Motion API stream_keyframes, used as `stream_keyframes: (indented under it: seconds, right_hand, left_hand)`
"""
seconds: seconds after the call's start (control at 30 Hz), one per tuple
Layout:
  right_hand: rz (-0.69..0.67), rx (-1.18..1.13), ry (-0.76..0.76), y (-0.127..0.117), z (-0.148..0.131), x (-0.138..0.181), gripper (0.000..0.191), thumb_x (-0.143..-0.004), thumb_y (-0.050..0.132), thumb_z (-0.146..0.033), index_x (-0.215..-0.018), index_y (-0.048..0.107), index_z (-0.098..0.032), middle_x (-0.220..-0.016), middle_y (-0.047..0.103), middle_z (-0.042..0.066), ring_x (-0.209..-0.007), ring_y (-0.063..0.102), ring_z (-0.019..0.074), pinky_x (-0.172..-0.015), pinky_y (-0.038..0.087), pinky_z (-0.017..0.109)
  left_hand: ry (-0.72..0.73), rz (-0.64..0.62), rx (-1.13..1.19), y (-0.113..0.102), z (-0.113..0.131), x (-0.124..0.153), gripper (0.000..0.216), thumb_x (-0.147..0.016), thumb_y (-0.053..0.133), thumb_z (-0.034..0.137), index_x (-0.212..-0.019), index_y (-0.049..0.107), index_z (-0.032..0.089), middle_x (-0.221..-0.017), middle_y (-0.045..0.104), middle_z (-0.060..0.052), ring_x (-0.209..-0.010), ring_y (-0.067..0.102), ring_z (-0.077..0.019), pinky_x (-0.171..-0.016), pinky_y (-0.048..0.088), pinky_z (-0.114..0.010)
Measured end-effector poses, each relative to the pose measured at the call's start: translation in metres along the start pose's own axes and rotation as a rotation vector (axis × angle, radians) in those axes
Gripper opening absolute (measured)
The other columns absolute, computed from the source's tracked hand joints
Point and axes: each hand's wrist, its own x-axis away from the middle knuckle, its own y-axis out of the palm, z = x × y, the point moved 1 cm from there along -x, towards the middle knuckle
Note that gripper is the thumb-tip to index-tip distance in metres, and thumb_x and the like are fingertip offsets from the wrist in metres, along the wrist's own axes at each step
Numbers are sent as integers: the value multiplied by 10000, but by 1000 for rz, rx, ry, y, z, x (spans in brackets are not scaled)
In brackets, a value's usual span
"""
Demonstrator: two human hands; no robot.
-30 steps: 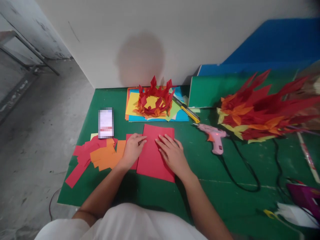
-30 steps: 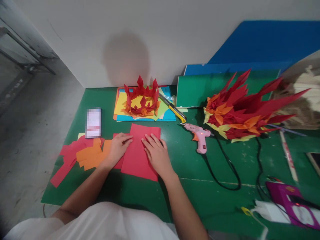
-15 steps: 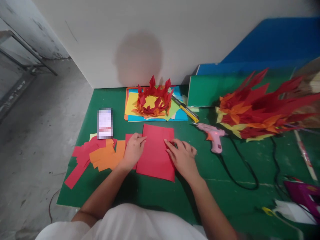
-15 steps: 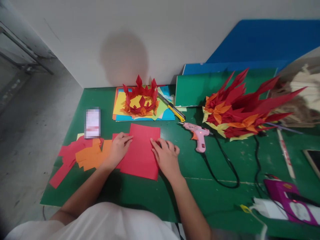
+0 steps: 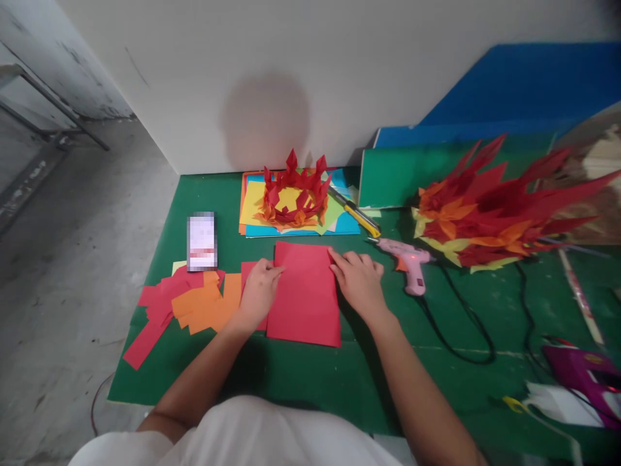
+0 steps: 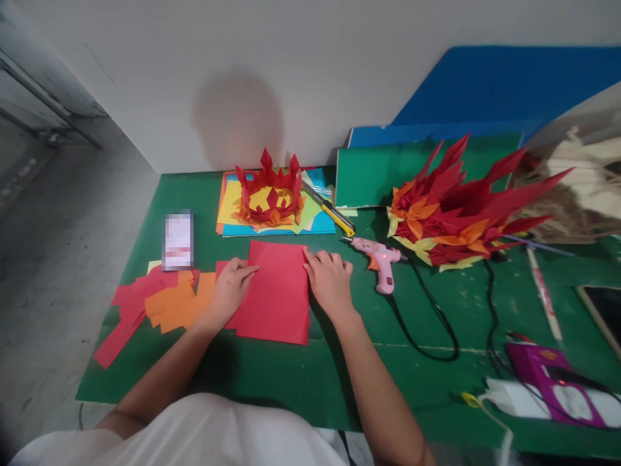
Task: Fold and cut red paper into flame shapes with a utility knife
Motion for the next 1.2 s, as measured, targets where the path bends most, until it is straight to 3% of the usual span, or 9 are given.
stream_keyframes:
  seconds: [0.2, 0.37, 0.53, 0.83, 1.0, 1.2]
  right_hand:
    - [74, -40, -23, 3, 1, 2, 357, -943, 392, -326, -1224, 597, -248, -923, 601, 90, -829, 403, 216, -668, 202, 346]
    - [107, -207, -66, -3, -1, 22, 271, -908, 474, -423, -946, 680, -249, -875, 577, 70, -860, 445, 224, -714, 243, 354]
    - [49, -329, -75, -6, -4, 54, 362, -897, 479, -490, -710, 615, -211, -792, 545, 49, -798, 445, 202, -715, 266, 334]
    - [-154, -418, -248, -9, -4, 93, 286, -886, 528, -460, -738, 597, -224, -814, 547, 22, -809, 456, 182, -737, 272, 324]
    - [-105, -382, -212, -8, 5, 72, 351, -890, 496, -505, -711, 605, -223, -791, 558, 30, -803, 464, 190, -702, 254, 324]
    - [111, -186, 3, 1, 11, 7, 425, -903, 444, -535, -689, 583, -196, -741, 551, 56, -763, 421, 207, -625, 168, 312]
  left_hand:
    - [22, -18, -15, 3, -4, 0, 268, -887, 444, 102, -911, 702, 169, -770, 512, -38, -731, 536, -158, -674, 485, -303]
    - [54, -8, -47, 5, -4, 1, 303, -890, 418, 86, -885, 707, 177, -781, 525, -43, -752, 548, -163, -680, 495, -305]
    - [43, 8, -82, 6, -3, 1, 278, -906, 436, 122, -910, 709, 176, -802, 545, -48, -753, 553, -164, -682, 500, -307]
    - [40, -11, -75, 5, -3, -2, 265, -892, 459, 108, -891, 716, 171, -814, 568, -54, -739, 565, -160, -688, 505, -309]
    - [46, -8, -50, 6, -5, -2, 269, -880, 457, 80, -840, 704, 178, -790, 572, -45, -717, 559, -153, -674, 498, -302]
    - [51, -20, 9, 6, -7, -2, 272, -862, 457, 52, -815, 689, 185, -767, 574, -38, -727, 574, -159, -686, 506, -309]
